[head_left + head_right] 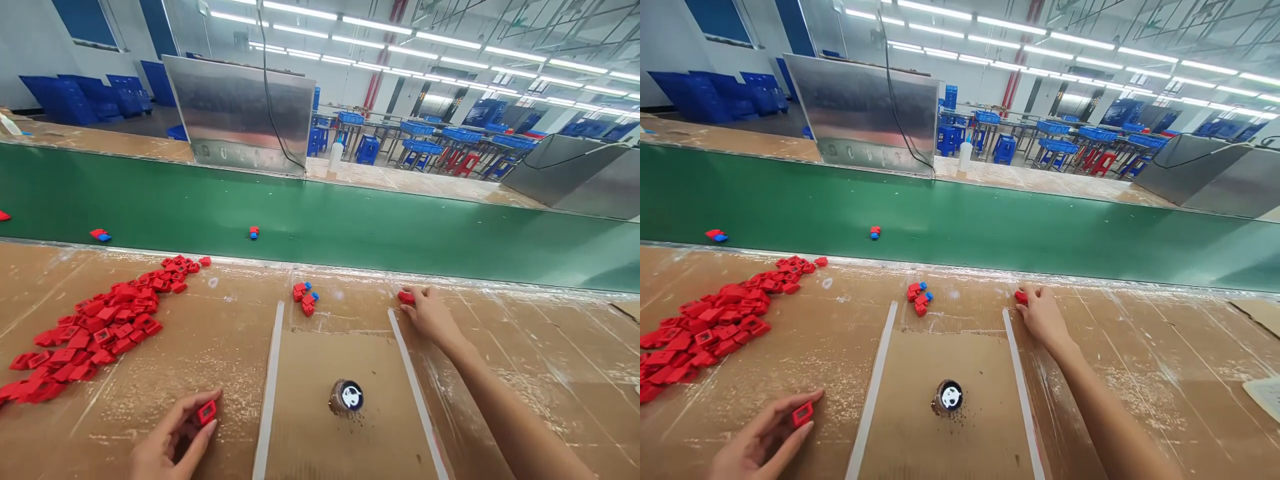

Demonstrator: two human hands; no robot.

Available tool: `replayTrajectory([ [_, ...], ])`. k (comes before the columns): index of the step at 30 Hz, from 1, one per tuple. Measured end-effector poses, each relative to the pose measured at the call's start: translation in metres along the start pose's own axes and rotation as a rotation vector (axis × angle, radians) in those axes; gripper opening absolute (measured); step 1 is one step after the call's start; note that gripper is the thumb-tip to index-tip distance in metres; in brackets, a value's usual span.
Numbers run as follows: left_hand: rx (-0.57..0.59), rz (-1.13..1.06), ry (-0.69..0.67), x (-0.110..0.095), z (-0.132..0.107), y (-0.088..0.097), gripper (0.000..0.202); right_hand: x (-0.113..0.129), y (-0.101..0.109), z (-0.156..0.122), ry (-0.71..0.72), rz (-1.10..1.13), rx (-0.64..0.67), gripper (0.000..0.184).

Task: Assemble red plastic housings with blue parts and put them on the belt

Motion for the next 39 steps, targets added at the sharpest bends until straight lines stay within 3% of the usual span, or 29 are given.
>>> replayTrajectory([
  [4,0.061,-0.103,0.051,-0.009,-0.010,-0.021,0.044,-0.006,0.004,0.000,0.067,-0.015,0.043,0.022],
  [8,0.170,-0.204,0.059,-0.022,-0.027,-0.052,0.040,-0.013,0.013,-0.007,0.101,-0.019,0.052,0.030],
  [16,0.342,-0.333,0.003,-0.031,-0.055,-0.113,0.032,-0.006,0.021,-0.078,0.212,0.024,0.025,0.045],
  [24,0.465,-0.314,-0.041,-0.030,-0.078,-0.146,0.032,-0.018,0.038,-0.111,0.147,0.158,-0.016,0.050],
  [27,0.489,-0.283,-0.085,-0.031,-0.085,-0.153,0.031,0.003,0.054,-0.124,0.137,0.282,0.074,0.045],
  [31,0.488,-0.229,-0.152,-0.036,-0.089,-0.153,0.027,0.060,0.080,-0.146,0.222,0.492,0.206,0.038],
  [35,0.481,-0.173,-0.235,-0.043,-0.091,-0.148,0.022,0.111,0.101,-0.160,0.431,0.484,0.162,0.032],
  [39,0.486,-0.133,-0.284,-0.048,-0.093,-0.145,0.022,0.132,0.100,-0.165,0.567,0.401,0.112,0.028],
])
Point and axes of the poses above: each hand's wrist, its own z-axis towards the middle knuckle, its own y-axis out of the back of the hand, x = y × z, the point moved 7 cm from there along z, towards the middle knuckle, and after that the axes turned 2 degrees about -z, right-handed, at the moved point
